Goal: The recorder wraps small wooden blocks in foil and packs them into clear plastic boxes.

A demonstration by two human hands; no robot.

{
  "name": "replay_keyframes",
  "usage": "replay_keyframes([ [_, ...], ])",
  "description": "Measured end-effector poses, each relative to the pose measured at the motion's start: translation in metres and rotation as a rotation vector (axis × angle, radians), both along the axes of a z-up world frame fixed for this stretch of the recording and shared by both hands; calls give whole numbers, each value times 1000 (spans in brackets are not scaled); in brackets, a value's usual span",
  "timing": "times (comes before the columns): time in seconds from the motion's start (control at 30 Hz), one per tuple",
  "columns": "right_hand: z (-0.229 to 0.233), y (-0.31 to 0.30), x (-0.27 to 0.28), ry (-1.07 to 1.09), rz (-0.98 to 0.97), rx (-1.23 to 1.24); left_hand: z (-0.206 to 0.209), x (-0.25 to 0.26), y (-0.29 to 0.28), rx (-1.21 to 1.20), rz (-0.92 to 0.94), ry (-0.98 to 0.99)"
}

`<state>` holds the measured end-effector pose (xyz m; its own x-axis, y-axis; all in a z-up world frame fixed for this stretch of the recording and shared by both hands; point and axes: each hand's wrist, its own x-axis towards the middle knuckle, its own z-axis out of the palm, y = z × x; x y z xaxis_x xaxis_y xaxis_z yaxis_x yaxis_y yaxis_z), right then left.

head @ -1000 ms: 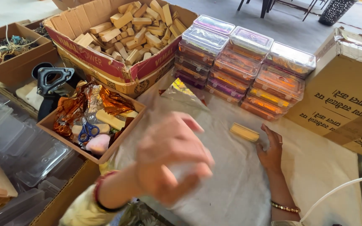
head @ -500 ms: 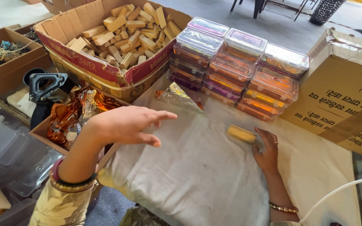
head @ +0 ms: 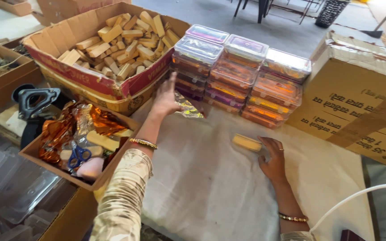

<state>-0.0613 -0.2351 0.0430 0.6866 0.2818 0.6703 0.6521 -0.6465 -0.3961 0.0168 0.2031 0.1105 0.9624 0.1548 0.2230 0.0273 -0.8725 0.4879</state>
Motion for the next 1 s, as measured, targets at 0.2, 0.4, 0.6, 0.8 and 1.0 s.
replay_keyframes([
  [0.2,-6,-4,6,10,21,-2,-37,-16,4,-68,157,106],
  [0.4,-18,1,13,94,77,-58,-98,-23,9,-13,-79,-87],
  [0.6,-17,7,8,182,17,-64,-84,-68,-62,18,-444,-320],
  [0.8,-14,9,5,149,-46,-109,-95,-87,-140,40,-511,-393],
  [1.0,-17,5,9,199,-109,-76,-113,-89,-172,166,-568,-339],
])
